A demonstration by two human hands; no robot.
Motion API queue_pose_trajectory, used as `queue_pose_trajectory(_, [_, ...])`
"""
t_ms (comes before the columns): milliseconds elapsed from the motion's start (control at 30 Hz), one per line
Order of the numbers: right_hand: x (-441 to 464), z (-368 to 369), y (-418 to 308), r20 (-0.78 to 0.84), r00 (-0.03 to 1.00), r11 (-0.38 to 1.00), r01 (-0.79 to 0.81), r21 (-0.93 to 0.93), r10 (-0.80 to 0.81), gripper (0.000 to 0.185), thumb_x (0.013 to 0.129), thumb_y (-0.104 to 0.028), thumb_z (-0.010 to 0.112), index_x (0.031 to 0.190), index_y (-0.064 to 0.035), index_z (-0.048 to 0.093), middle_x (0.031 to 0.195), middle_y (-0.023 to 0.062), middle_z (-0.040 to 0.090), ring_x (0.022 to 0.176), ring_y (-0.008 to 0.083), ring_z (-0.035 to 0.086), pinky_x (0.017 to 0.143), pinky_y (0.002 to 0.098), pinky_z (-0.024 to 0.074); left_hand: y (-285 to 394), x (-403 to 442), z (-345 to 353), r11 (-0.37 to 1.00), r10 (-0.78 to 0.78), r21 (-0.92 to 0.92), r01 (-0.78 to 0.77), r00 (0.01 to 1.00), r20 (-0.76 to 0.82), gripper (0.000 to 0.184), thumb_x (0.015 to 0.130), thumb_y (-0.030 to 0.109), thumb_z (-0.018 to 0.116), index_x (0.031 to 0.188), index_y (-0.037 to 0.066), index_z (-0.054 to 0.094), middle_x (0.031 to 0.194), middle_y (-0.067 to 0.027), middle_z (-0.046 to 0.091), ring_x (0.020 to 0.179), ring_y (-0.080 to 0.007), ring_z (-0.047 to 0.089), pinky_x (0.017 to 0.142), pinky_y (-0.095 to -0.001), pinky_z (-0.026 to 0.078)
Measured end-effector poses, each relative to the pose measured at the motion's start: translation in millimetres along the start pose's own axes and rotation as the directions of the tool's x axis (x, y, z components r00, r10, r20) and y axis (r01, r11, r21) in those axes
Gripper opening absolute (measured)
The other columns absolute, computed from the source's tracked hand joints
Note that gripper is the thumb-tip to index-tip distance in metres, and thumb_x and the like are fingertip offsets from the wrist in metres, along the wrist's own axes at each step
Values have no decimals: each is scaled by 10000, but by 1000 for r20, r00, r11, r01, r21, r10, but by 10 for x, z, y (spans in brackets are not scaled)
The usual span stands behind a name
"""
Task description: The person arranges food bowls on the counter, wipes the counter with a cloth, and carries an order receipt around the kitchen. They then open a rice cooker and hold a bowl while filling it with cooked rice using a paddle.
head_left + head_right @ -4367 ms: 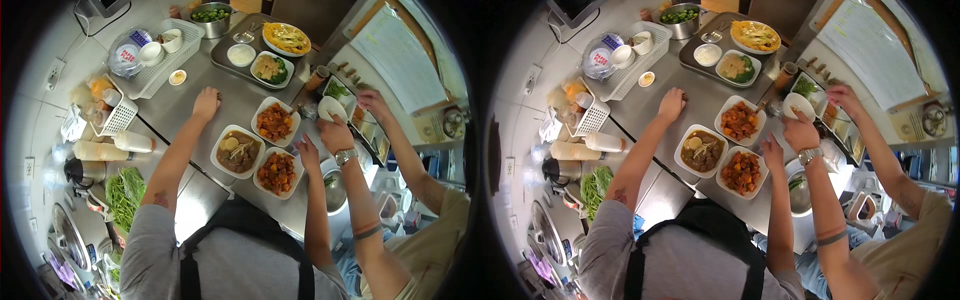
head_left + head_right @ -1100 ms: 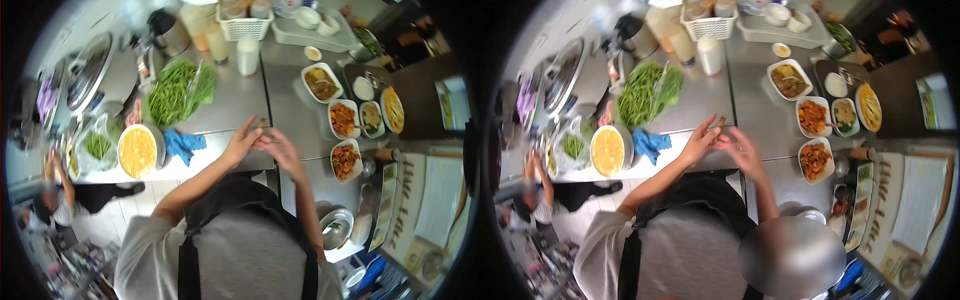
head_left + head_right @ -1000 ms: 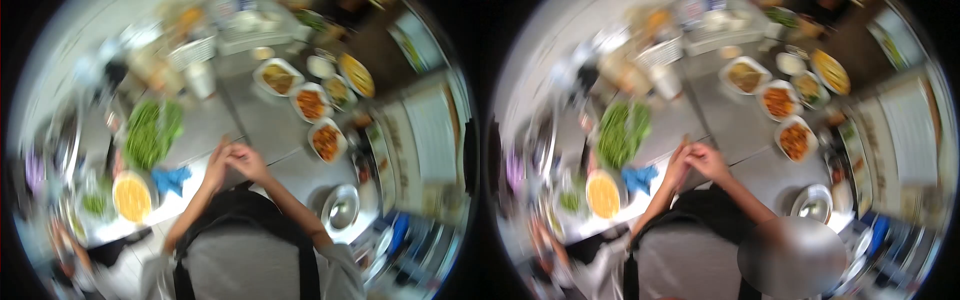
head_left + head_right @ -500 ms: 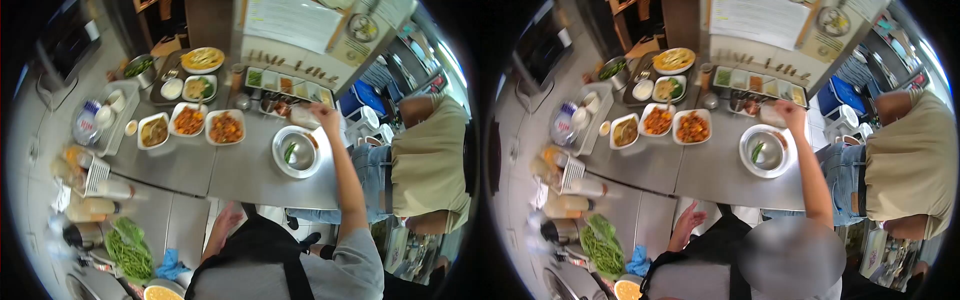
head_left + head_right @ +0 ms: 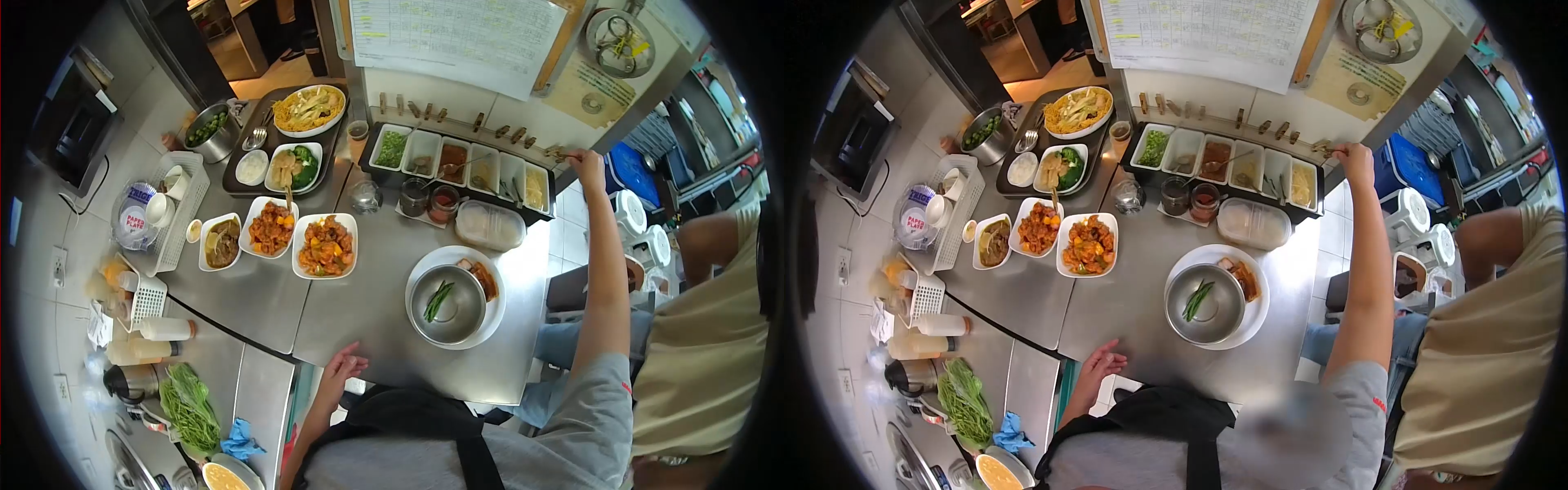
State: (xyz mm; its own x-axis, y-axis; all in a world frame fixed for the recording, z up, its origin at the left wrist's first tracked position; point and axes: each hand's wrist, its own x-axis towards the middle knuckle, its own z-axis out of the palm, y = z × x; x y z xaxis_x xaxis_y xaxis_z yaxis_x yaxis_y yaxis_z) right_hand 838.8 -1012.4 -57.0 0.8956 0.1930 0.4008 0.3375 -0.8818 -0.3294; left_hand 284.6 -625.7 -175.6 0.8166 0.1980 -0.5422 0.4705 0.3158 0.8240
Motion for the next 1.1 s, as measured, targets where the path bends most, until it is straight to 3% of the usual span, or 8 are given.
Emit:
queue_pose_trajectory(300, [116,209,344,-93,995,976,3,-216,-24,613,744,-356,732,1267,-88,557,1150,214,617,1049,360,602,868,393,487,-509,-308,-28,987,-102,-130,99,995,-20,428,988,265,460,1374,81,433,1087,-102,629,1022,-172,602,878,-299,467])
queue_pose_trajectory(467, [-318,139,-50,-287,947,865,260,429,-142,399,940,-156,558,1301,3,499,1195,202,599,1027,274,610,913,339,499,-1168,-921,-54,998,-24,-56,13,982,-188,436,964,296,521,1347,92,476,1060,-67,640,974,-135,601,847,-267,472])
queue_pose_trajectory(667, [-1871,564,-2805,219,965,529,-110,841,-147,345,971,-245,500,1202,-5,586,1081,114,616,1003,218,590,849,329,495,-365,-2021,-250,951,298,285,-124,620,-726,277,960,187,500,1213,124,590,988,-114,648,874,-193,616,813,-307,474])
queue_pose_trajectory(800, [-3582,923,-4472,610,534,472,-387,792,-586,348,949,-264,474,1173,-35,609,975,76,618,891,159,589,817,295,477,-549,-2908,-782,834,512,531,-151,-146,-846,198,923,21,470,1079,19,592,1063,-113,634,976,-222,583,898,-326,436])
queue_pose_trajectory(833, [-4009,589,-4920,507,211,538,129,833,-836,356,952,-177,476,1249,14,526,1121,94,582,1014,181,570,861,321,486,-655,-3155,-926,857,428,494,-146,-332,-840,197,945,48,451,1087,7,582,1050,-111,629,1003,-196,572,926,-311,415])
queue_pose_trajectory(867, [-4486,738,-5102,557,-1,473,-529,705,-831,345,975,-207,474,1224,23,537,1072,97,597,979,183,585,858,337,500,-841,-3391,-1112,859,390,501,-107,-498,-775,220,974,85,416,1095,0,578,1054,-99,620,1001,-177,560,926,-305,407])
queue_pose_trajectory(900, [-4933,764,-5356,565,-137,545,-516,661,-814,373,997,-256,455,1217,35,533,1030,103,608,949,190,602,858,341,507,-1118,-3617,-1318,872,303,468,-145,-593,-746,244,992,126,395,1099,7,579,1080,-97,611,1012,-179,553,932,-302,403])
queue_pose_trajectory(1100, [-6785,966,-6295,523,-573,775,-493,396,-631,434,1014,-344,396,1327,-50,462,1145,120,584,1025,199,590,926,341,463,-2625,-4196,-2225,800,-237,-123,-588,-120,-964,573,960,447,314,1421,116,389,1361,-169,455,1247,-288,433,1031,-417,345])
